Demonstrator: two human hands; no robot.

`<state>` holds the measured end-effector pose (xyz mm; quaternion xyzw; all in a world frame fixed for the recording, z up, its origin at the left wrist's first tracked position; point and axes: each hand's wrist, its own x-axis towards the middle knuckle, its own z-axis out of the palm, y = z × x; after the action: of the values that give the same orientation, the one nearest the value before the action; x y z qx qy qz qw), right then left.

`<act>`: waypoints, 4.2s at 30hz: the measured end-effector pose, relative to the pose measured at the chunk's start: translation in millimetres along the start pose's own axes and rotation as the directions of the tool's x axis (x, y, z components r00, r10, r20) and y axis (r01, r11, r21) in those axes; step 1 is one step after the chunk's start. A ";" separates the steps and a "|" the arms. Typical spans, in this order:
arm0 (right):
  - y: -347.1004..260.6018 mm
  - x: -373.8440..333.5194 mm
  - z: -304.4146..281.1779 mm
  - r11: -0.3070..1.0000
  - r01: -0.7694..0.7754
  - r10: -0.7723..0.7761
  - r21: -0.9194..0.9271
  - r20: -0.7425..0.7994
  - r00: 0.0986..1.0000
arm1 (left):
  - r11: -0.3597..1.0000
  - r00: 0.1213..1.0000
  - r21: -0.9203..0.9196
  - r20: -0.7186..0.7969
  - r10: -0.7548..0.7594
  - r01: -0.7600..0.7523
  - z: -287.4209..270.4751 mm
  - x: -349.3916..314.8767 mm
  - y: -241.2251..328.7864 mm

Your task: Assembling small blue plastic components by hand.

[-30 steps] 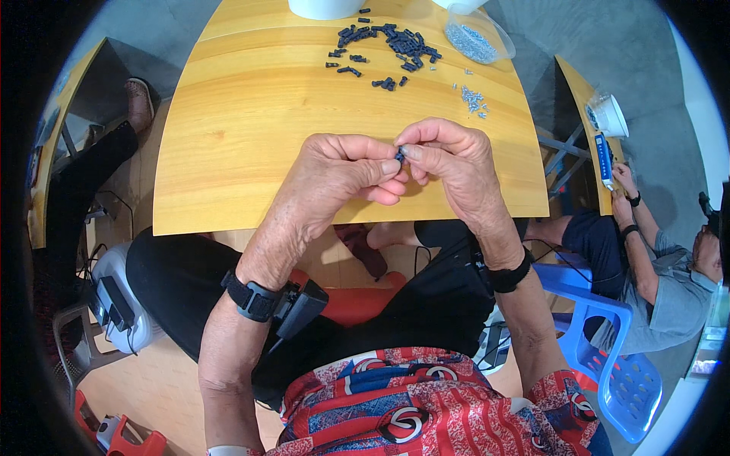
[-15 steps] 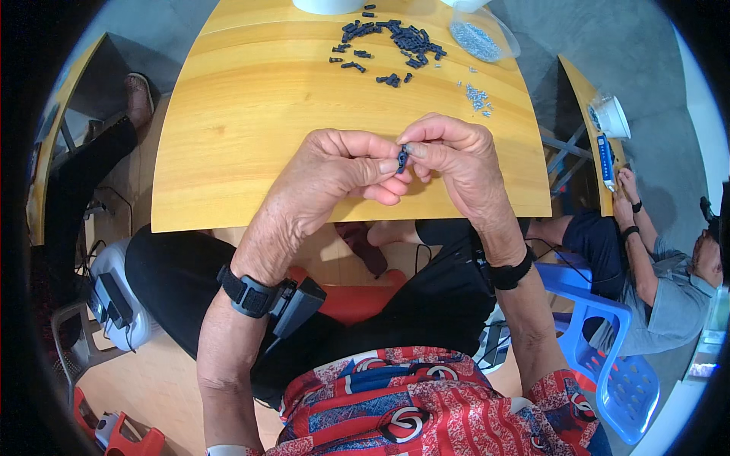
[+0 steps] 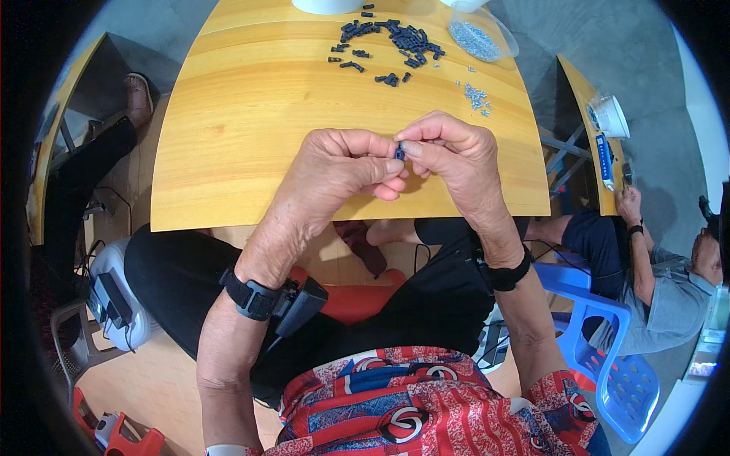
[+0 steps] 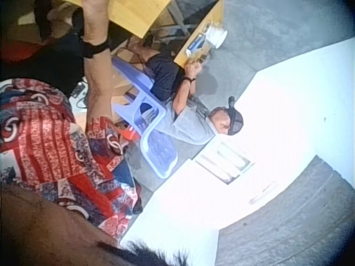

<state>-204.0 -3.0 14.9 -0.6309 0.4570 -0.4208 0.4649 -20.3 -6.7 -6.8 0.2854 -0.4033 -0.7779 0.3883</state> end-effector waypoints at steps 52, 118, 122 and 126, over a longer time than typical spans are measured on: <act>-16.2 -48.6 -18.2 0.091 0.574 -0.526 -0.814 0.450 0.721 | 0.972 1.000 0.233 0.000 -0.009 0.008 51.9 -7.1 -19.9; 17.3 105.9 -28.5 0.503 0.312 -0.241 -0.806 0.216 0.946 | 0.982 0.968 0.113 -0.183 0.171 -0.153 -3.3 4.8 -4.7; 14.6 103.1 -29.2 0.485 0.290 -0.216 -0.825 0.208 0.954 | 0.987 0.971 0.104 -0.194 0.139 -0.121 -3.5 6.9 -3.6; 16.4 98.9 -30.4 0.479 0.292 -0.221 -0.828 0.208 0.953 | 0.985 0.972 0.125 -0.189 0.142 -0.119 -4.3 8.8 -2.3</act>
<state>-213.5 -107.3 16.0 -0.8523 0.4871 -0.1849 0.0455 -22.6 -14.9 -12.2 0.3555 -0.4242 -0.6944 0.4599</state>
